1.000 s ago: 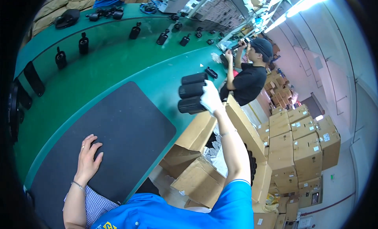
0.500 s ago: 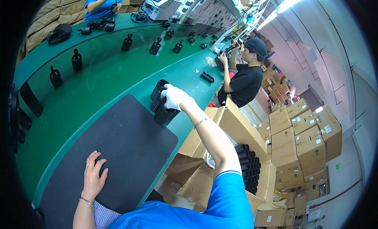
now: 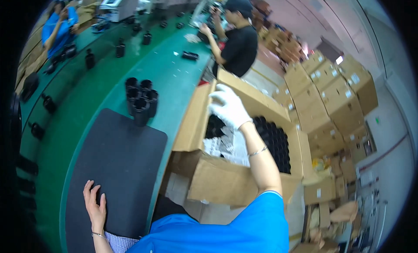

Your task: Assembling and inspecting black cylindrical containers on a factory production line.

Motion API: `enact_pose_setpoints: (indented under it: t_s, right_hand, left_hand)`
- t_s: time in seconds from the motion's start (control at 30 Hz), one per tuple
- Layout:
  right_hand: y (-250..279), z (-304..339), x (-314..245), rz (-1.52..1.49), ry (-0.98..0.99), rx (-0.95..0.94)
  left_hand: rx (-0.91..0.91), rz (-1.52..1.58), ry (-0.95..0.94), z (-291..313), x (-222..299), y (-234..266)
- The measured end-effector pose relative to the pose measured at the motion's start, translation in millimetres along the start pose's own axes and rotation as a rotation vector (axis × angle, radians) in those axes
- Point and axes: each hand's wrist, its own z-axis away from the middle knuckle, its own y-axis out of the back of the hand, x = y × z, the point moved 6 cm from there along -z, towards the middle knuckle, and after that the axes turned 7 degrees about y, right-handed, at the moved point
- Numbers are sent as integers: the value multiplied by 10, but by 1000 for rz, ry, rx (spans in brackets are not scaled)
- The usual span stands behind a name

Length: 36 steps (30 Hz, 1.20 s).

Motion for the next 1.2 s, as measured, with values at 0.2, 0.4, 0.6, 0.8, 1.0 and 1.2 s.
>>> enact_pose_setpoints:
  t_s: [0.2,0.4,0.6,0.8,1.0,1.2]
  right_hand:
    - [644,1549,2161,-542,-802,681]
    - [550,2921,3326,-353,-1248,772]
    - [-37,2425,3583,-10,-1005,296]
    - [-413,1977,3779,107,-1099,30]
    - [-428,1576,3363,293,-1237,-256]
    - [-582,1757,3653,329,-1346,-452]
  left_hand:
    - [33,-49,-26,16,-145,-78]
    - [5,-158,165,-99,-19,-99]
    - [146,-169,17,13,-227,-109]
    - [133,-216,42,-42,-116,-156]
    - [136,-260,56,-10,-58,-137]
    - [128,-294,47,-43,-62,-154]
